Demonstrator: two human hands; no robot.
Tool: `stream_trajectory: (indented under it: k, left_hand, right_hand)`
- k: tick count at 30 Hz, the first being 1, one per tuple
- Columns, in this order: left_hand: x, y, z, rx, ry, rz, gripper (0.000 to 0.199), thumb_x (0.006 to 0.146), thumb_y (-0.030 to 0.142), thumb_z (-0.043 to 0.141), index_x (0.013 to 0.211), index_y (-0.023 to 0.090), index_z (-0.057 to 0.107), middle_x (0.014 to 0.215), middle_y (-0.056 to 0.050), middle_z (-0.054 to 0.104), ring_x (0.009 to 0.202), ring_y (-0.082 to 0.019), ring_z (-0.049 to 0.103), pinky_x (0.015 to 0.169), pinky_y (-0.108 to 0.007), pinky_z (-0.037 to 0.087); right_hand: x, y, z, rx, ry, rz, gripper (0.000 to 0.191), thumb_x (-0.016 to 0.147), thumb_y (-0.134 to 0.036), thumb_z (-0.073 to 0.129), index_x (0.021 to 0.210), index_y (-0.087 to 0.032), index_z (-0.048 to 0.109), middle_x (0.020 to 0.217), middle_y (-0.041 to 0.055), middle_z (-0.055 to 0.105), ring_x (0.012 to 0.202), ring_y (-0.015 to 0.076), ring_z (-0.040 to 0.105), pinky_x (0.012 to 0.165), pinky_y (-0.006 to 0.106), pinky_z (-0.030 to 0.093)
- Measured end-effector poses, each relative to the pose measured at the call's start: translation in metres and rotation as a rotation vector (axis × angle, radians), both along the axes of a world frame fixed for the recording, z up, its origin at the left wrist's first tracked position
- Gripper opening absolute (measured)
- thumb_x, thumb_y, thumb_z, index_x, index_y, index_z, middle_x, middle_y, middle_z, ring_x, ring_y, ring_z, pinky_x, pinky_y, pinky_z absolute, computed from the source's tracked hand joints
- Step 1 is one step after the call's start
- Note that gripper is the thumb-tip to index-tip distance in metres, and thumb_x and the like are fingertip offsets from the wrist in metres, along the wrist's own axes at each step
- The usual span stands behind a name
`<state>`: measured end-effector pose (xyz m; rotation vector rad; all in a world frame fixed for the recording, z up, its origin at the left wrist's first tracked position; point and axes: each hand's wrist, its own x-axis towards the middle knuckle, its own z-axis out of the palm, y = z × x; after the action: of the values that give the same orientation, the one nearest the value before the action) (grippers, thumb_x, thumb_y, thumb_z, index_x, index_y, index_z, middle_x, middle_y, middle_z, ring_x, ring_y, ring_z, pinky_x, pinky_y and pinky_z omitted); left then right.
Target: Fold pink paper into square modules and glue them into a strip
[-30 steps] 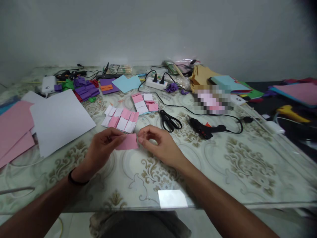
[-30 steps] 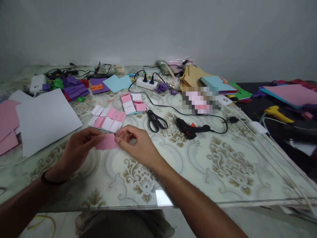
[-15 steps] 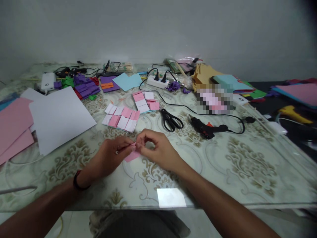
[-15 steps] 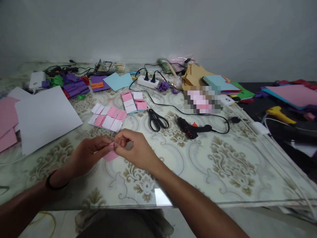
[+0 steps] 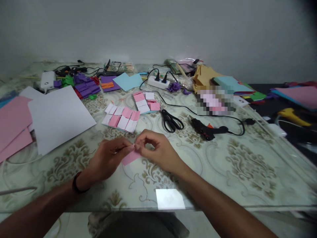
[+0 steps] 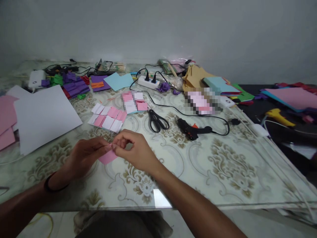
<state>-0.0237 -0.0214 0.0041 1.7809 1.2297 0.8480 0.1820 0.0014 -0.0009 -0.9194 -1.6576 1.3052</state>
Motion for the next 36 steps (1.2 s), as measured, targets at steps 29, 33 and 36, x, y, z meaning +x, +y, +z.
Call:
stream_trajectory:
  k: [29,33,36]
  left_hand:
    - [-0.006,0.014,-0.004,-0.027,-0.527,0.090,0.011,0.100,0.033,0.068,0.105,0.023,0.069,0.118,-0.005,0.067,0.101,-0.016,0.070,0.083,-0.023,0.056]
    - [-0.004,0.012,-0.006,-0.058,-0.581,0.067,0.011,0.100,0.034,0.067,0.106,0.025,0.069,0.118,-0.004,0.066,0.106,-0.018,0.069,0.089,-0.027,0.056]
    - [-0.004,0.010,-0.008,-0.046,-0.550,0.073,0.012,0.098,0.032,0.070,0.108,0.025,0.069,0.118,-0.005,0.066,0.104,-0.017,0.068,0.085,-0.025,0.057]
  right_hand:
    - [0.002,0.001,0.000,-0.066,-0.021,-0.017,0.010,0.088,-0.029,0.071,0.089,-0.019,0.067,0.081,-0.0003,0.067,0.074,0.0137,0.060,0.070,0.028,0.049]
    - [-0.002,-0.002,-0.002,-0.087,-0.077,0.006,0.014,0.086,-0.029,0.076,0.087,-0.020,0.065,0.078,-0.0015,0.066,0.070,0.0133,0.060,0.065,0.026,0.048]
    - [-0.002,-0.002,-0.001,-0.027,-0.068,-0.037,0.010,0.090,-0.024,0.069,0.082,-0.019,0.065,0.074,-0.0015,0.066,0.067,0.0126,0.059,0.063,0.025,0.046]
